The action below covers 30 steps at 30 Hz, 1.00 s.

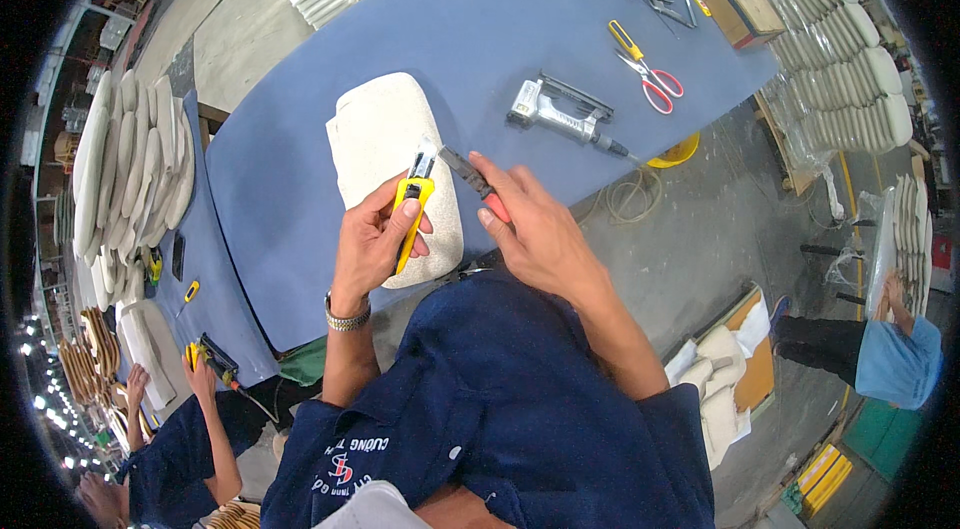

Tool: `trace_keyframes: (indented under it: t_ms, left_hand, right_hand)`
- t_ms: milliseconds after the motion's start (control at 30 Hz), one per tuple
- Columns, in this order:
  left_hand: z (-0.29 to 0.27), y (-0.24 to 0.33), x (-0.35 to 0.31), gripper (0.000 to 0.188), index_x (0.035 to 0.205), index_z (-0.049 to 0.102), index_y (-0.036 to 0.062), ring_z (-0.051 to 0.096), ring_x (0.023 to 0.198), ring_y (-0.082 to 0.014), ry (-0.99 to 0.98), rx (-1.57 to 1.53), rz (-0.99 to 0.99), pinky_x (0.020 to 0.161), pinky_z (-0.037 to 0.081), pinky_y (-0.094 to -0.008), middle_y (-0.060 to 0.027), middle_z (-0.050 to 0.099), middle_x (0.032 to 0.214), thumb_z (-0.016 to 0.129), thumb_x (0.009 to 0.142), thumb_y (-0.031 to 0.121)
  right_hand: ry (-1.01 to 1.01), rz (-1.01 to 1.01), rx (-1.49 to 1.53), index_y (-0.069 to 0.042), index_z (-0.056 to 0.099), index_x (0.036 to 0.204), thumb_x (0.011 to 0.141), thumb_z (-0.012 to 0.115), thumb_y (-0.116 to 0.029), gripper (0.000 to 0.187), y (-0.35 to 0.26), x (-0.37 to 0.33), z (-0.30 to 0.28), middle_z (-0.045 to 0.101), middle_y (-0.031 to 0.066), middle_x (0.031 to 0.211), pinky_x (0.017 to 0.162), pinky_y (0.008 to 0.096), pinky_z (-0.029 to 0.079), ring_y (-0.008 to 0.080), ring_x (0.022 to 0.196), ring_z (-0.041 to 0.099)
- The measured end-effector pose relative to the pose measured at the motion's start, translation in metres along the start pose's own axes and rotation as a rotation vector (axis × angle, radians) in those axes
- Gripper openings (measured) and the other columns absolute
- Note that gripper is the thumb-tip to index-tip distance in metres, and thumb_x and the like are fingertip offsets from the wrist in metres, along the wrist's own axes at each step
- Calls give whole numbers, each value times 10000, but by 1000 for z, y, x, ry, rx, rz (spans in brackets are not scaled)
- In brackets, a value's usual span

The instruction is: The person staples fabric onto a foam cushion using a pneumatic staple gun, then trims excess fabric with a utility knife. They repeat this process on multiple cushions, folding and securing the fabric edges before moving each finished unit aside.

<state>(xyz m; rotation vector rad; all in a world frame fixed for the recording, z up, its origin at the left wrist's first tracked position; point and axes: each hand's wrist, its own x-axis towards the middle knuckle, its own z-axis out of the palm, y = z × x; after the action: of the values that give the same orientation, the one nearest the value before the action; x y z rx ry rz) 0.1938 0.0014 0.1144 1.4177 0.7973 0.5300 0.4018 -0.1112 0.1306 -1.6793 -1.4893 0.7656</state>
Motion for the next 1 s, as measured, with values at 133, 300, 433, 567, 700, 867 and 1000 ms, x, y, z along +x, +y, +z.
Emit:
trace_keyframes:
  t_ms: [133,300,433,567,700,867,1000]
  left_hand:
    - [0,-2,-1,461,1440,537,-35,653,617,-119,-12,-12,8,560,536,-242,-76,685,841,595,1067,228]
    - [5,-6,7,461,1430,539,-45,646,586,-129,-71,-63,-33,541,537,-253,-81,678,806,583,1072,241]
    - [19,-16,23,455,1412,548,-44,640,558,-142,-167,-163,-69,518,530,-265,-83,668,765,564,1079,266]
    - [40,-22,50,456,1411,557,-17,630,545,-141,-247,-221,-72,507,518,-260,-78,660,753,535,1088,305]
    - [74,-24,75,378,1316,599,-12,662,573,-137,-198,-222,-116,525,545,-262,-83,690,799,567,1081,283]
    - [142,-20,127,355,1313,611,5,660,585,-122,-275,-135,-191,532,538,-253,-71,694,813,579,1076,267]
    - [225,-21,187,321,1309,609,12,675,599,-127,-273,3,-276,539,542,-248,-81,699,828,550,1082,232]
  right_hand:
    - [-15,25,-3,-104,439,1535,993,602,-148,568,-3,1,2,544,182,1036,818,443,487,372,912,587]
    - [31,5,-9,-62,451,1512,993,610,-144,550,5,-4,5,595,193,1113,889,427,496,382,1003,608]
    - [-2,133,309,-45,453,1513,1038,587,-164,508,19,-16,-5,573,74,1005,748,320,482,191,825,558]
    - [64,224,525,-70,455,1520,1067,557,-180,478,42,-23,-16,507,-33,844,569,233,419,49,633,465]
    - [265,426,553,-68,495,1480,1042,576,-169,457,106,-36,-54,580,-9,904,654,260,465,89,735,536]
    - [672,657,700,-135,536,1440,1021,610,-187,429,218,-90,-111,498,-60,739,468,214,353,37,565,438]
    - [841,811,368,-83,551,1404,998,612,-204,428,336,-141,-161,671,99,944,698,335,510,211,831,653]
